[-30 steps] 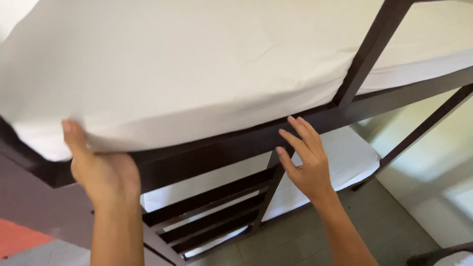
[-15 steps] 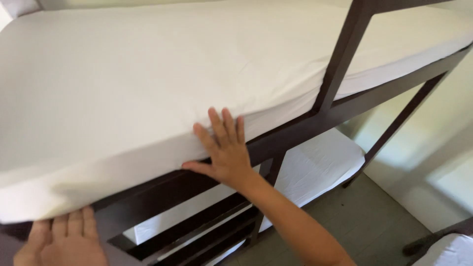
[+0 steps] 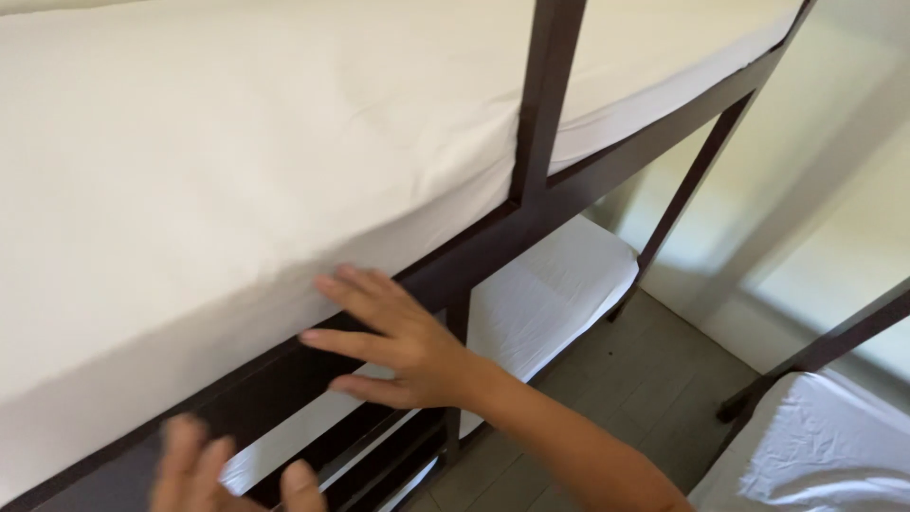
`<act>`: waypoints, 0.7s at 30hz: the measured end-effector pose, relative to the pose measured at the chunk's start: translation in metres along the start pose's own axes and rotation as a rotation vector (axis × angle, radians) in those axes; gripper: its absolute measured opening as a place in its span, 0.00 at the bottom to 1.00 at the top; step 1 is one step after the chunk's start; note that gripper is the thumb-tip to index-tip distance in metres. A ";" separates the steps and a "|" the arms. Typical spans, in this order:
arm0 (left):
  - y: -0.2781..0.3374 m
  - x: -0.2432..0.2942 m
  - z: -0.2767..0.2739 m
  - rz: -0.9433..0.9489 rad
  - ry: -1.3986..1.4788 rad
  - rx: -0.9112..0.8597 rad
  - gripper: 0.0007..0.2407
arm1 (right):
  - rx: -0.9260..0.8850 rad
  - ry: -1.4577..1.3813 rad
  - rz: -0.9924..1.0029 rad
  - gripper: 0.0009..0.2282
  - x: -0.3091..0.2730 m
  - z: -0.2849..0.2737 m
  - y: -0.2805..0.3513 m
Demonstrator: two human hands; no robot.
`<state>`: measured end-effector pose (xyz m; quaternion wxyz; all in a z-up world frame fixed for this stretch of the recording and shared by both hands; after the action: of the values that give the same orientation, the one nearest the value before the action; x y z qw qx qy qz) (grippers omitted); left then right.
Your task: The person makes the beds on a wooden bunk bed frame. They pull white fitted sheets over the mattresses on both the lower and upper bunks, tucking the corners and smoothing the fabric by hand.
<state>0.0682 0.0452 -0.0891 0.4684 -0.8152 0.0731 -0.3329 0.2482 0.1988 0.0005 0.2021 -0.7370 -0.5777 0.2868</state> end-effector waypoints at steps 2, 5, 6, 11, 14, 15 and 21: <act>-0.032 0.029 0.033 0.046 -0.071 -0.016 0.22 | -0.009 -0.075 -0.012 0.21 0.016 -0.026 0.028; -0.055 0.066 0.079 0.012 0.077 -0.306 0.16 | 0.111 -0.009 -0.010 0.14 0.059 -0.063 0.073; -0.059 0.083 0.092 -0.047 0.060 -0.311 0.14 | 0.165 0.069 0.063 0.13 0.077 -0.073 0.090; -0.087 0.113 0.154 -0.429 0.289 -0.505 0.18 | 0.317 0.250 0.299 0.12 0.147 -0.128 0.120; -0.093 0.113 0.199 -0.675 1.269 -0.408 0.30 | 0.569 -0.574 0.635 0.21 0.181 -0.141 0.124; -0.102 0.120 0.206 -0.736 1.377 -0.378 0.31 | 0.650 -0.976 0.640 0.26 0.187 -0.141 0.122; -0.147 0.136 0.229 -0.872 1.571 -0.236 0.33 | 0.725 -1.489 0.557 0.38 0.200 -0.140 0.114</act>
<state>0.2843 0.2309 0.0169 0.0296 -0.3514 0.0902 -0.9314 0.4576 0.3688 -0.0032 -0.0834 -0.3627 -0.2318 0.8987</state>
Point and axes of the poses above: each hand's wrist, its own y-axis away from the middle knuckle, its own z-axis out of the palm, x = y × z, the point moved 3 cm from there along -y, towards the middle knuckle, and after that the axes turned 13 degrees about -x, right-handed, at the moved point
